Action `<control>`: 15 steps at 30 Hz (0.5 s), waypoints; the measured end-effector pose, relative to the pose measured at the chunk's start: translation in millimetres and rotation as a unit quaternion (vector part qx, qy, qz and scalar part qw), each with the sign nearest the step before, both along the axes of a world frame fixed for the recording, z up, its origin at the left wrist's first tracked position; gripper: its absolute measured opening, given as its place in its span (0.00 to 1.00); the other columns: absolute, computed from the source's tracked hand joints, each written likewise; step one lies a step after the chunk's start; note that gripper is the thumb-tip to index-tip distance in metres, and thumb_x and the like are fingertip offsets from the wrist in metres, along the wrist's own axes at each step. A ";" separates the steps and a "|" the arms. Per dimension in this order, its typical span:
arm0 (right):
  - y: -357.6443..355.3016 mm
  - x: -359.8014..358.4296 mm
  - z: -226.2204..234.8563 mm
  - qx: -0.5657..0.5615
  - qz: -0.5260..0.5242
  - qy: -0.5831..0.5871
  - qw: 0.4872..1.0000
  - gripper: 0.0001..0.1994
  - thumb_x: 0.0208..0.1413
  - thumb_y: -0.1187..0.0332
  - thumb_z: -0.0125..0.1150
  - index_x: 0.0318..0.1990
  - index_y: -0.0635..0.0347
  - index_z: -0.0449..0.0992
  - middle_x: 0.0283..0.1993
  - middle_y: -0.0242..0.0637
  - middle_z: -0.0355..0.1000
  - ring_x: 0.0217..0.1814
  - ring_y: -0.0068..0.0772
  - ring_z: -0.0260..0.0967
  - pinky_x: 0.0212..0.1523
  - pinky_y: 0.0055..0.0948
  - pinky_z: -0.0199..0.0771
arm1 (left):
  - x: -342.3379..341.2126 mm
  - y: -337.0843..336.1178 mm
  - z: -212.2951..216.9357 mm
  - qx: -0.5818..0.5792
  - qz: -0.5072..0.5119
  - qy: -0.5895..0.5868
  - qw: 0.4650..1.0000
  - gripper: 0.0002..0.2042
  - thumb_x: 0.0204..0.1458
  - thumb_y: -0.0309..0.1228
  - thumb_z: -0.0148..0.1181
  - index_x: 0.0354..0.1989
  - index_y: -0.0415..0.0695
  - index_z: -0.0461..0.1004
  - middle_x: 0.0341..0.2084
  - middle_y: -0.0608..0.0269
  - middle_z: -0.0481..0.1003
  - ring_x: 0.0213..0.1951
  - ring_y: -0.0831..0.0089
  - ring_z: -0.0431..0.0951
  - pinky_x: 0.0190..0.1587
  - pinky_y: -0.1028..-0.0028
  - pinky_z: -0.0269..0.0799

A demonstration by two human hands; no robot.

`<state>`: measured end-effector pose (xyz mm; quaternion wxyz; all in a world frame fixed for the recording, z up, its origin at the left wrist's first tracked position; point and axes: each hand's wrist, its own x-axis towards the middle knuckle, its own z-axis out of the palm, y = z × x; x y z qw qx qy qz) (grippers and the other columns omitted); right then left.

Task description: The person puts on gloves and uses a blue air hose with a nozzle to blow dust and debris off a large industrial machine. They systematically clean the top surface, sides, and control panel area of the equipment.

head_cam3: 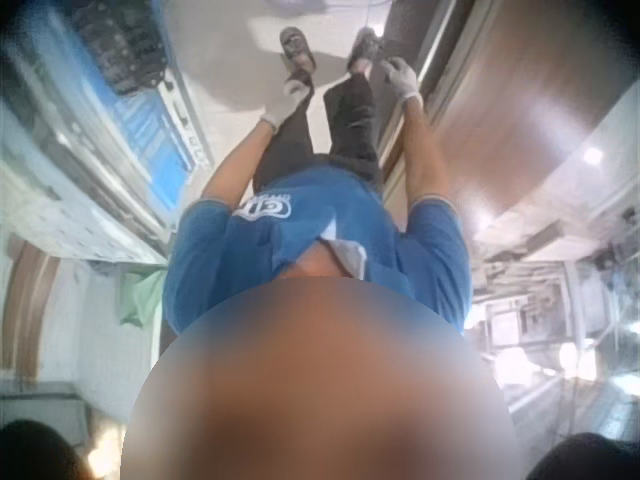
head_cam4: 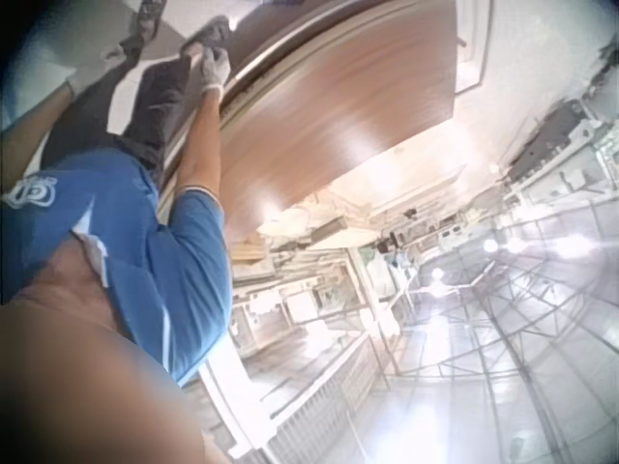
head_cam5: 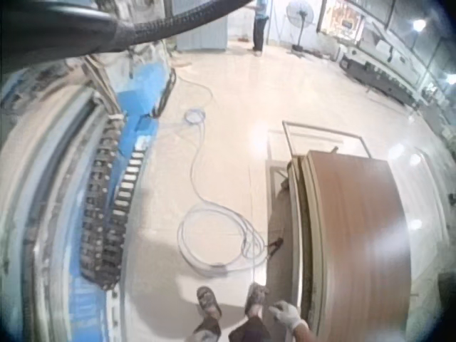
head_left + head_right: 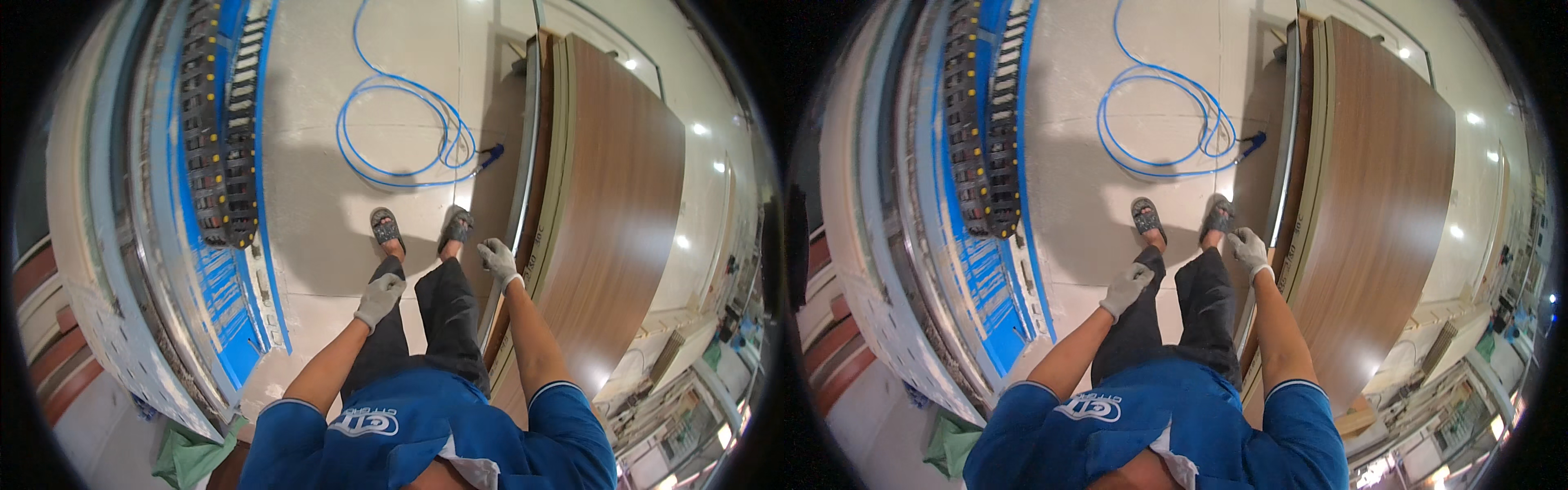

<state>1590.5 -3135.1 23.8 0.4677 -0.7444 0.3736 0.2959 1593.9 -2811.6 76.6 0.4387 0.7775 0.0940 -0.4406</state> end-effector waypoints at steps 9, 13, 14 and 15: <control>3.7 58.2 -247.5 -0.025 -0.032 0.056 0.998 0.10 0.53 0.62 0.58 0.33 0.61 0.75 0.24 0.33 0.70 0.22 0.24 0.67 0.23 0.25 0.67 | -12.7 1.0 -125.2 0.068 0.015 -0.020 0.997 0.09 0.51 0.34 0.59 0.32 0.41 0.75 0.24 0.56 0.75 0.27 0.63 0.76 0.32 0.67 0.69; 23.4 79.9 -350.4 0.005 -0.144 0.053 0.988 0.14 0.54 0.60 0.57 0.37 0.64 0.75 0.25 0.38 0.72 0.21 0.28 0.70 0.24 0.27 0.72 | -15.6 -0.4 -161.9 0.120 -0.178 -0.080 0.973 0.07 0.47 0.31 0.61 0.29 0.42 0.73 0.24 0.55 0.74 0.30 0.54 0.73 0.34 0.60 0.68; 27.8 85.2 -377.0 0.061 -0.208 0.048 0.975 0.15 0.54 0.60 0.57 0.37 0.64 0.75 0.24 0.39 0.72 0.21 0.29 0.70 0.24 0.27 0.72 | -13.9 -2.2 -166.2 0.123 -0.153 -0.106 0.975 0.06 0.46 0.31 0.62 0.29 0.42 0.73 0.24 0.55 0.74 0.31 0.55 0.73 0.34 0.60 0.68; 32.0 89.2 -403.9 0.072 -0.272 0.063 0.957 0.15 0.54 0.60 0.57 0.38 0.65 0.74 0.24 0.38 0.72 0.21 0.29 0.70 0.23 0.28 0.73 | -13.3 -4.3 -166.5 0.132 -0.138 -0.113 0.975 0.06 0.46 0.30 0.62 0.29 0.43 0.73 0.24 0.56 0.74 0.31 0.55 0.74 0.34 0.61 0.68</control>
